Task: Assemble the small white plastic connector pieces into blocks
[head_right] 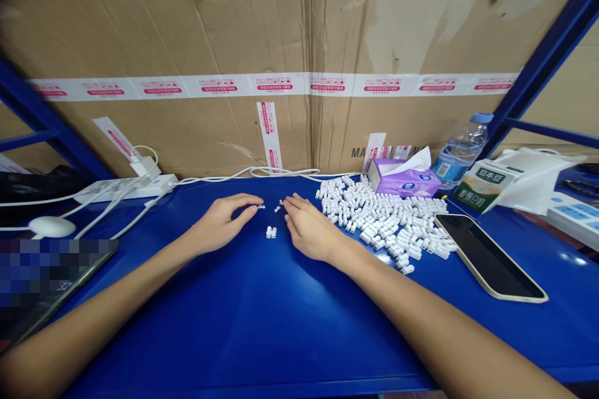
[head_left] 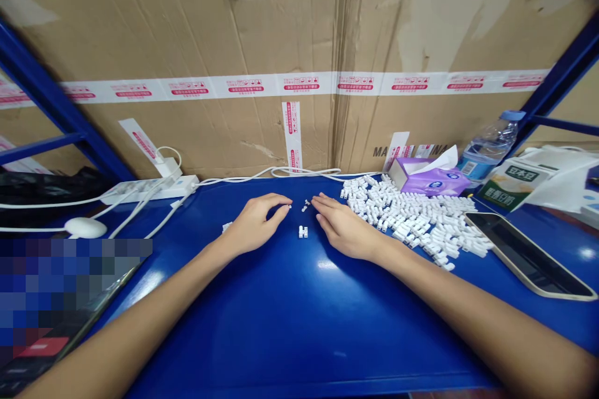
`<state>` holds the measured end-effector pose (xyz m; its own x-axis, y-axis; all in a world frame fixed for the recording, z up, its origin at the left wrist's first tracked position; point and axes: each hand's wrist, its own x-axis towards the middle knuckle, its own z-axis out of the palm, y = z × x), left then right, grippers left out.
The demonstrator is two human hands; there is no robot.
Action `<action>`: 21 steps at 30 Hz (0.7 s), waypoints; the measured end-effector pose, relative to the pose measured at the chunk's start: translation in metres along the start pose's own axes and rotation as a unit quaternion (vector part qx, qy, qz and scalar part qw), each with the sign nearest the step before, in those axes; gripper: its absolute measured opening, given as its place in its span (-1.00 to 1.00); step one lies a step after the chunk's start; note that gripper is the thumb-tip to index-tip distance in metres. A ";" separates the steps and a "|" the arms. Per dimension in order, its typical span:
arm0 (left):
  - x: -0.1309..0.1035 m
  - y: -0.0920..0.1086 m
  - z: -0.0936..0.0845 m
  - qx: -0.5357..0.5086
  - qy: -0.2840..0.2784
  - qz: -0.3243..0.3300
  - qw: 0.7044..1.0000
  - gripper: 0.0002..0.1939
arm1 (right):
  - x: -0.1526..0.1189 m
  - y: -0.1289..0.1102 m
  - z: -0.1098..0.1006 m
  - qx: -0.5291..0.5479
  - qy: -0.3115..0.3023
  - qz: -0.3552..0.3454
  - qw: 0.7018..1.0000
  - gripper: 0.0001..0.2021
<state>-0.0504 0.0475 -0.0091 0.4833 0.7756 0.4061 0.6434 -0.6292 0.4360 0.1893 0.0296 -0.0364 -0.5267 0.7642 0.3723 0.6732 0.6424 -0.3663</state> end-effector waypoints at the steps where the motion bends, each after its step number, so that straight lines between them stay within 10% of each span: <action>1: -0.001 -0.001 0.001 0.021 -0.006 0.002 1.000 -0.61 | 0.000 0.002 0.002 -0.009 -0.010 0.008 1.000 -0.52; 9: -0.012 0.001 0.016 0.121 -0.120 -0.021 0.985 -0.46 | -0.002 0.003 0.004 -0.041 -0.040 0.029 0.998 -0.49; 21: -0.013 -0.001 0.021 0.131 -0.101 -0.014 0.986 -0.45 | 0.003 -0.006 0.000 -0.108 -0.021 0.035 0.993 -0.54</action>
<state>-0.0449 0.0394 -0.0319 0.5537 0.8038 0.2177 0.7771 -0.5927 0.2117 0.1837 0.0276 -0.0330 -0.4935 0.8108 0.3147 0.8015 0.5645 -0.1974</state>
